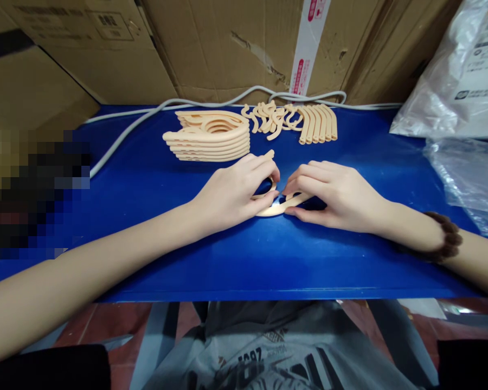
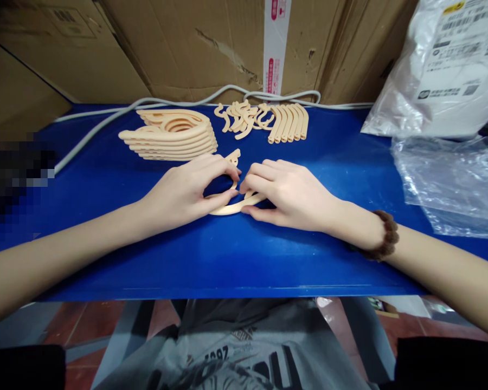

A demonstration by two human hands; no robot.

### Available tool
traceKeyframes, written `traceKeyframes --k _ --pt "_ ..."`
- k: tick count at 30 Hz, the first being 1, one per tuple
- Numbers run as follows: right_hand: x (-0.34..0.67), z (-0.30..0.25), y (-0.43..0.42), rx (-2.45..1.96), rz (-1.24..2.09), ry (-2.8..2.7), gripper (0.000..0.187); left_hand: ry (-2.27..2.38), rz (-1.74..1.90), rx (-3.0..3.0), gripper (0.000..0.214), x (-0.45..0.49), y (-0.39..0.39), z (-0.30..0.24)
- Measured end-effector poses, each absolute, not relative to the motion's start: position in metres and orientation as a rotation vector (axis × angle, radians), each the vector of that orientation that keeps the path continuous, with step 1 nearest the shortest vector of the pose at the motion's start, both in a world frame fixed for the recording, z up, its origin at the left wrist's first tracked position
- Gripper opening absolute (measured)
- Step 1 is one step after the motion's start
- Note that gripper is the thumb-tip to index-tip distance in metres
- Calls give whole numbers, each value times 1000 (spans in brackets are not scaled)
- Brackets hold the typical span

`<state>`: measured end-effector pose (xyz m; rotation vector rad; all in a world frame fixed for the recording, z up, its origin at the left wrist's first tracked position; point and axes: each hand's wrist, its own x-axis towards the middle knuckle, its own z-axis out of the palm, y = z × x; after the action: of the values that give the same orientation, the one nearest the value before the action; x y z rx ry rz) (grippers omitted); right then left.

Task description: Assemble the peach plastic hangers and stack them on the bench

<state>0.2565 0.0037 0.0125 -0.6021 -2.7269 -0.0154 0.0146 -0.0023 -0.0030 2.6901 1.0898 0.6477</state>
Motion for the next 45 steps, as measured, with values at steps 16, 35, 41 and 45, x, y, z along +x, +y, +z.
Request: traceKeyframes --k 16,35,41,45 --pt "257 12 5 -611 26 -2710 28 1057 685 2684 14 14 -1 -5" --pt "264 12 18 -696 393 -2595 31 940 650 2644 16 14 -1 -2" --pt "264 9 19 -741 319 -2598 36 890 700 2610 19 16 0 -4" --pt "264 9 20 -759 319 -2596 36 871 733 2583 20 17 0 -3"
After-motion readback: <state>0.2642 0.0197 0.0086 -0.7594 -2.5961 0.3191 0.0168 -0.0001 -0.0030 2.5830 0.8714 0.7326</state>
